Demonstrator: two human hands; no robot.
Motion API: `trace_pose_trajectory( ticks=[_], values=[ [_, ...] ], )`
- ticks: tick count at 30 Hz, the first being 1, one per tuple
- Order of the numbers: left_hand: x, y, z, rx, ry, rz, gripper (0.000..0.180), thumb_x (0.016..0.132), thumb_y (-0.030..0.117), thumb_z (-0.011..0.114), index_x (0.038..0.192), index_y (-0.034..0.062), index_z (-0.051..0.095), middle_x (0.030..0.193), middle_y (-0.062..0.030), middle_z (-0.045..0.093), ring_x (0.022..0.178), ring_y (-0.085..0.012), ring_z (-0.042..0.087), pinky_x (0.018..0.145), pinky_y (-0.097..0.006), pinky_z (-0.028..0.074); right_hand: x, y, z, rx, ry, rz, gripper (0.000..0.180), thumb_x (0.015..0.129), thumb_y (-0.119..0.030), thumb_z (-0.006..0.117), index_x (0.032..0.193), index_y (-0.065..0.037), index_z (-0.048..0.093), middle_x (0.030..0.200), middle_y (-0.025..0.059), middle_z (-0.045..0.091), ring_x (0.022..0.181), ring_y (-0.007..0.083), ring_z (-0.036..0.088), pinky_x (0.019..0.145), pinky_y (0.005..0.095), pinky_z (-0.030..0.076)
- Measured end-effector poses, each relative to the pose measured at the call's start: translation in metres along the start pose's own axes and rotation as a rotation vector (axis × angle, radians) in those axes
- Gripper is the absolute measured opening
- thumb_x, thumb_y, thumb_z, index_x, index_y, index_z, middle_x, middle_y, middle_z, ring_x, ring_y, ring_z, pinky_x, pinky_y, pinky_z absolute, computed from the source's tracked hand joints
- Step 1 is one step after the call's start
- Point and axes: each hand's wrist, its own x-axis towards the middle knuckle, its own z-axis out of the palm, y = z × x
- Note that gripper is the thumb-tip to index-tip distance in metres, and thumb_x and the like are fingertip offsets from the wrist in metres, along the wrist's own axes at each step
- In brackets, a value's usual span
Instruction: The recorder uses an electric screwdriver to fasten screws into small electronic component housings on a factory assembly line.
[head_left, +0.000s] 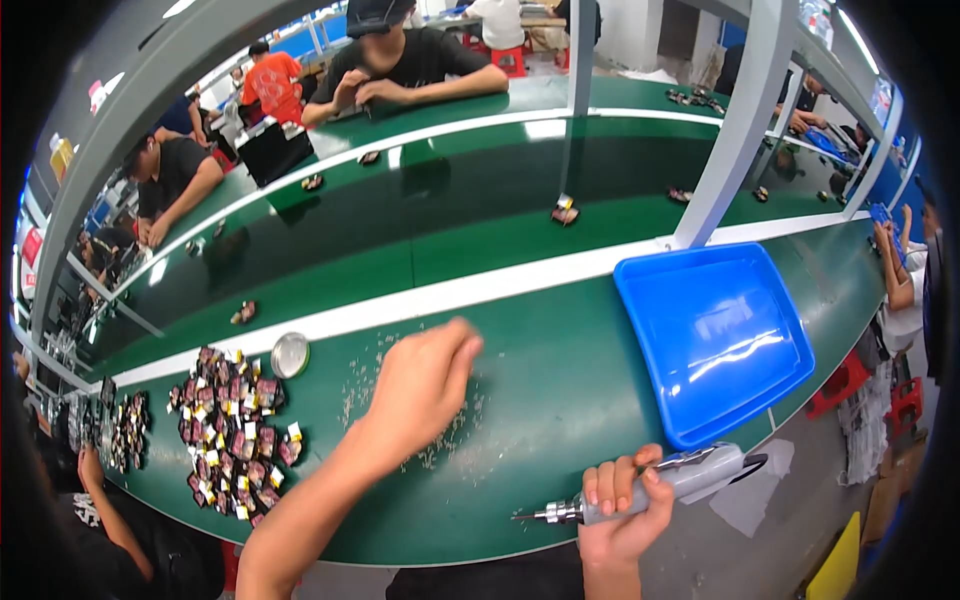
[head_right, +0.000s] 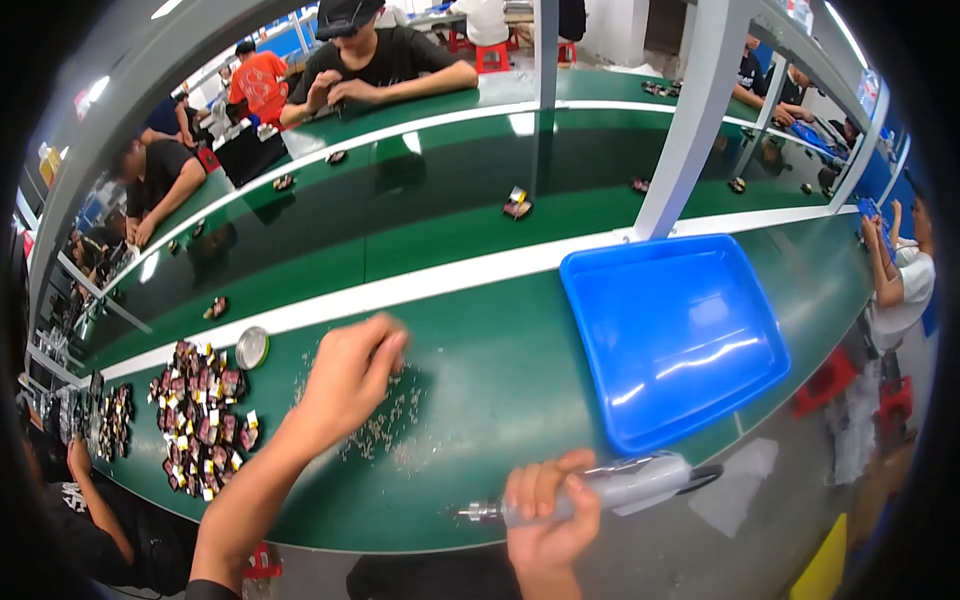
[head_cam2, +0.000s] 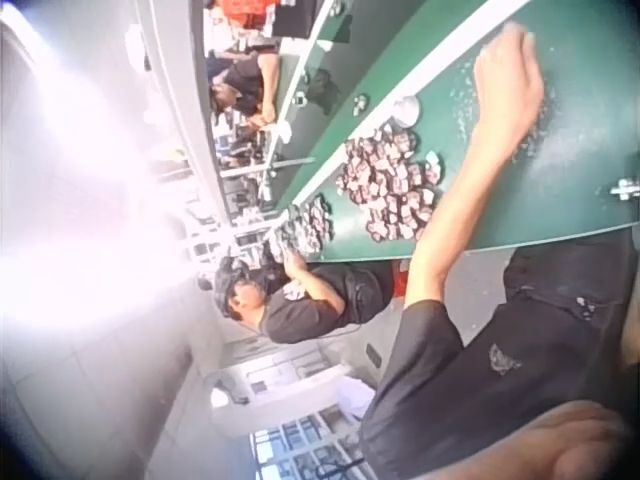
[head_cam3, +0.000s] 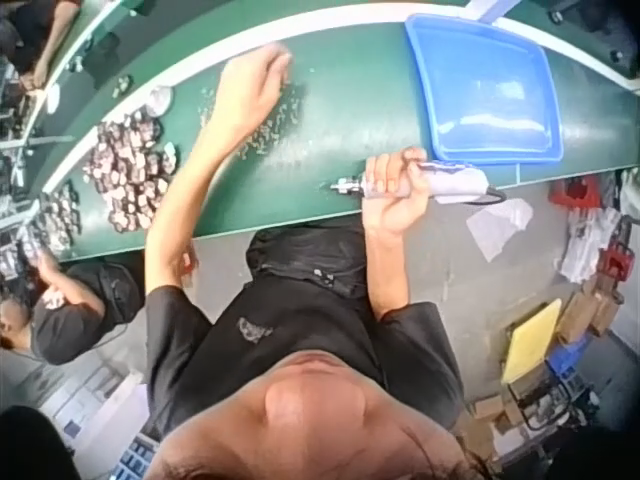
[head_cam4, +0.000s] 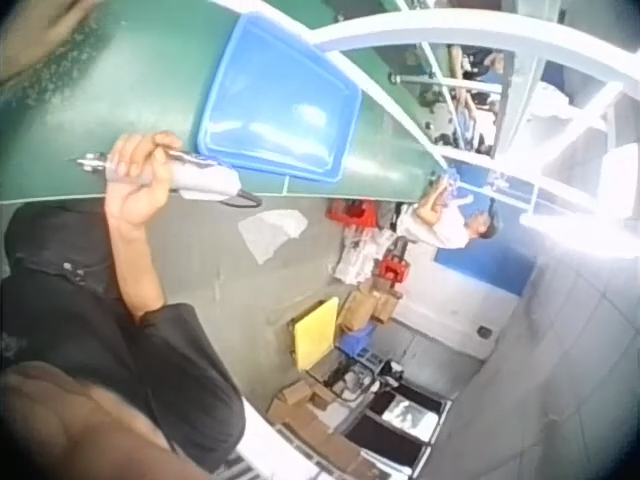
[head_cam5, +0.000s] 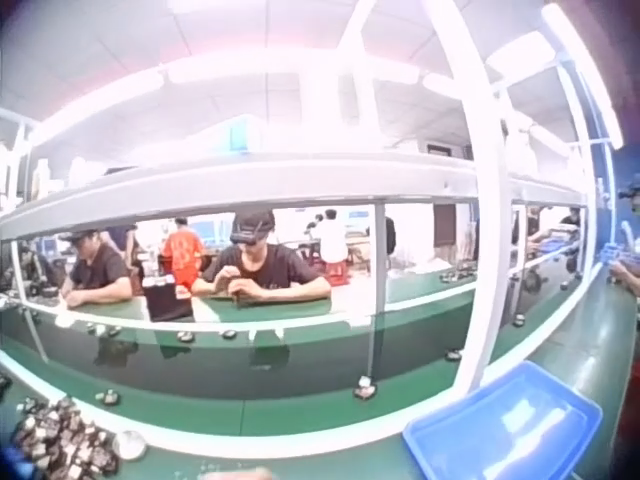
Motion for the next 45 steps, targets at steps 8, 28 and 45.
trace_pose_trajectory(
  ticks=[8,28,45],
  values=[
    [0.155,-0.046,0.089,-0.062,0.007,-0.035,0.026,0.084,0.001,0.05,0.108,-0.0055,0.056,0.087,-0.0201,0.066,0.085,-0.0332,0.065,0.079,-0.04,0.05,0.003,-0.005,-0.004,0.141,-0.078,0.173,0.012,0.09,-0.018,0.053,0.091,-0.007,0.049,0.056,0.0006,0.036,0.05,0.0129,0.036,0.055,0.0292,0.034],
    [0.188,-0.063,0.081,0.645,-0.164,0.33,0.04,0.088,0.008,0.057,0.125,-0.0022,0.049,0.115,-0.0187,0.055,0.108,-0.0347,0.052,0.09,-0.04,0.048,0.008,-0.012,-0.009,0.196,-0.089,0.285,0.012,0.089,-0.017,0.055,0.089,-0.007,0.047,0.056,0.0019,0.037,0.049,0.014,0.037,0.055,0.0295,0.036],
    [-0.195,0.022,-0.037,0.45,-0.197,0.28,0.04,0.072,-0.004,0.063,0.112,-0.0087,0.06,0.122,-0.0232,0.057,0.095,-0.0324,0.06,0.076,-0.036,0.055,-0.023,-0.002,-0.011,0.131,-0.066,0.246,0.007,0.088,-0.016,0.045,0.089,-0.008,0.045,0.05,-0.0001,0.038,0.044,0.012,0.038,0.051,0.0303,0.038]
  ],
)
